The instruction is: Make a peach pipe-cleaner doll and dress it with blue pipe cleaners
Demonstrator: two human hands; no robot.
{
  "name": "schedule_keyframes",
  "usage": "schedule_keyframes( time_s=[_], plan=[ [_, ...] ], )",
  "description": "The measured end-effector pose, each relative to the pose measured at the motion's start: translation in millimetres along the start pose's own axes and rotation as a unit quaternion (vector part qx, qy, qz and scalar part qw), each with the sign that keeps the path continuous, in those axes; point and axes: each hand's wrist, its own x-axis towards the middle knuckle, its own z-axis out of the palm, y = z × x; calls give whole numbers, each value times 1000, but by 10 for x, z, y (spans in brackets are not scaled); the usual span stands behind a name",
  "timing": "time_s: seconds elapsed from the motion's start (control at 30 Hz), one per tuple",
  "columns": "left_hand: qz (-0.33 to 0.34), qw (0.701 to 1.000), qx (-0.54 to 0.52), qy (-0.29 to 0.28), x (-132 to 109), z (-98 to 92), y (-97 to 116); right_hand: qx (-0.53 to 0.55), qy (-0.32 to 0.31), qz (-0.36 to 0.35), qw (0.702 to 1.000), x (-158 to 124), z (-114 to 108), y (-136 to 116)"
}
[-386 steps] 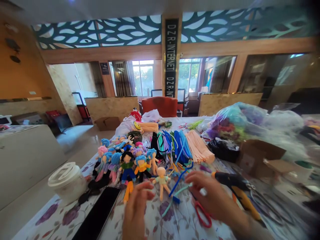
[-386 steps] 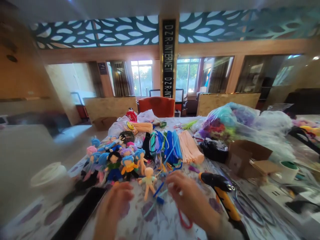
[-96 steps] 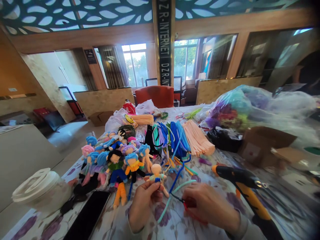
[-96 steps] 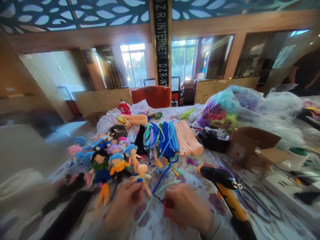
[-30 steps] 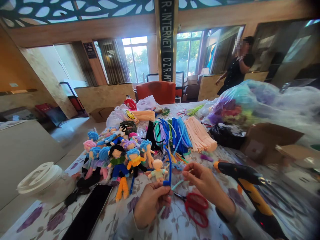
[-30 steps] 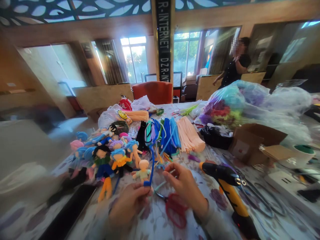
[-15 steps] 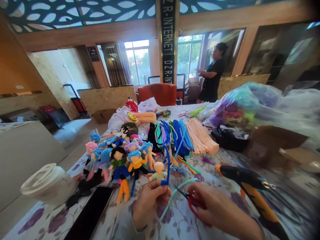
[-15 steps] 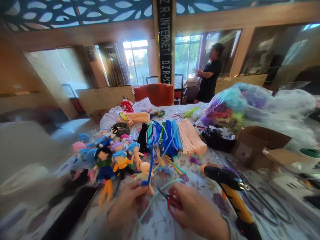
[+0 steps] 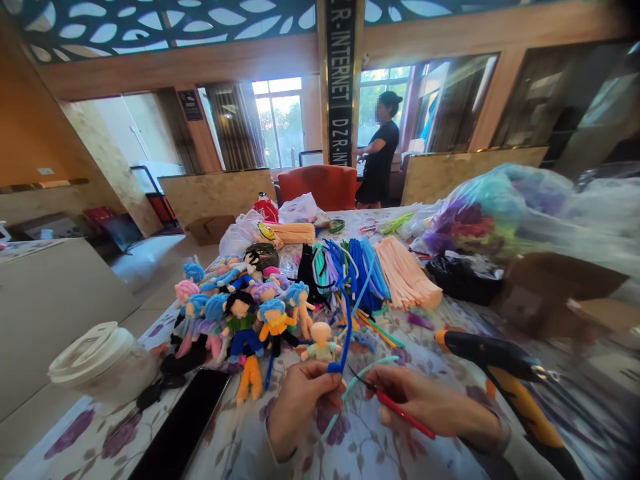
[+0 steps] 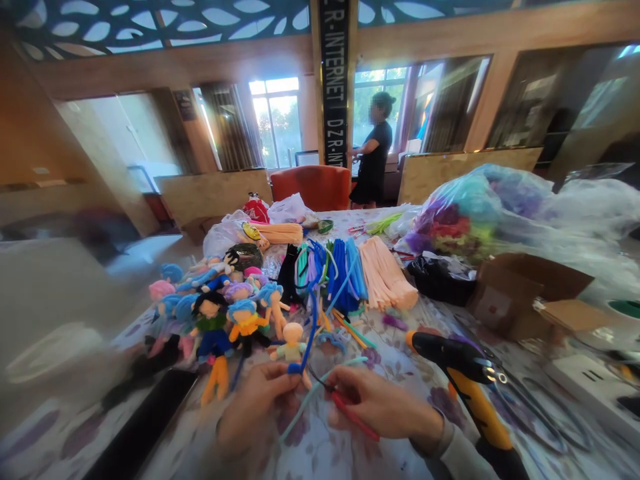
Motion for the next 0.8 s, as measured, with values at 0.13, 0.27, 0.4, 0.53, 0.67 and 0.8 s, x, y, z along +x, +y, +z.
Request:
schedule_keyframes(
  time_s=[0.13, 0.27, 0.4, 0.53, 0.67, 0.8],
  plan=[
    [4, 1000, 10, 1, -13, 20, -8, 21, 9, -10, 1000, 29, 54, -21],
    [-10, 999, 20, -23, -34, 48, -10, 63, -9, -3, 998, 49, 72, -56],
    [-18, 998, 58, -16, -45, 69, 1, 73, -12, -6, 997, 60, 71, -71],
    [-20, 996, 87, -22, -56, 82, 35, 73, -9, -7, 997, 75, 81, -58],
    [-26, 995, 90, -17, -61, 85, 42, 75, -2, -6, 997, 80, 87, -50],
    [-19, 996, 84, -22, -56, 78, 14, 43, 15, -9, 999, 76, 84, -68]
  ],
)
